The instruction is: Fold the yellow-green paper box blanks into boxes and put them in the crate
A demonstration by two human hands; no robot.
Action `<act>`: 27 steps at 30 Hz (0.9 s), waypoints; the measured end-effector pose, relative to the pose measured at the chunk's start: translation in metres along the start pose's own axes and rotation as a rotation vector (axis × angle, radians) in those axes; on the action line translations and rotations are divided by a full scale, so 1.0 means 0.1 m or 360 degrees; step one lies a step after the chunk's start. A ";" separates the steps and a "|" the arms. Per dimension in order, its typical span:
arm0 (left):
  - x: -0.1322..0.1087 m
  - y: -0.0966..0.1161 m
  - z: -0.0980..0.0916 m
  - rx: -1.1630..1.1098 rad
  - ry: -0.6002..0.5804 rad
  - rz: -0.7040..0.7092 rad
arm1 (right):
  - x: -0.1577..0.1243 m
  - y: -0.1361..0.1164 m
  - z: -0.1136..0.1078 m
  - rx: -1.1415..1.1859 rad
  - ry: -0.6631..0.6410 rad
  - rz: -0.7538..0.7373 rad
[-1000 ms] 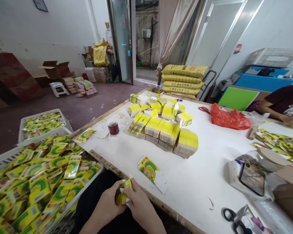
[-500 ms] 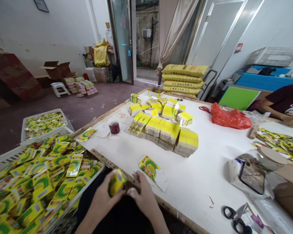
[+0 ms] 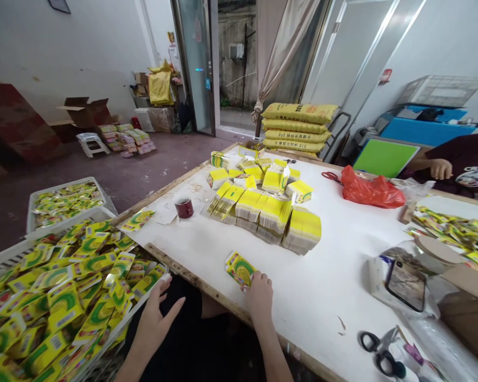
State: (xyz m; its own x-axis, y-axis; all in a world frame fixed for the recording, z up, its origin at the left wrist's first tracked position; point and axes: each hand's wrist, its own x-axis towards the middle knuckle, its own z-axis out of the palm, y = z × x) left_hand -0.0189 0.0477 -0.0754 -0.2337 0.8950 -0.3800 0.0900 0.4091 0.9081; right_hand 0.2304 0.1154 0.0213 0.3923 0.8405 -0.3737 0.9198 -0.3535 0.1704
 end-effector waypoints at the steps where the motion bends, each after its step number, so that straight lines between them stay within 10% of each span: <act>1: -0.03 0.03 0.06 -0.0064 -0.0072 0.0002 | -0.01 -0.01 0.00 0.0019 0.0008 -0.0002; 15: -0.31 0.27 0.43 -0.0859 -0.0615 -0.0334 | -0.16 -0.11 -0.04 0.0842 0.0160 -0.0132; 21: -0.19 0.57 0.41 -0.1709 -0.0408 -0.0593 | -0.73 -0.55 -0.15 0.1819 -0.0716 -0.0549; 27: -0.13 0.80 0.33 -0.1561 -0.0052 -0.0609 | -1.04 -0.82 -0.06 0.2367 -0.1147 -0.0540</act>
State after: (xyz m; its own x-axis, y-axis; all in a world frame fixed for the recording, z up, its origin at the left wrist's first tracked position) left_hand 0.0229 0.0744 -0.0034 -0.0532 0.7471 -0.6626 -0.8107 0.3551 0.4654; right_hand 0.1143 0.0591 0.0514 -0.2730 0.7576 -0.5929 0.0048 -0.6152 -0.7883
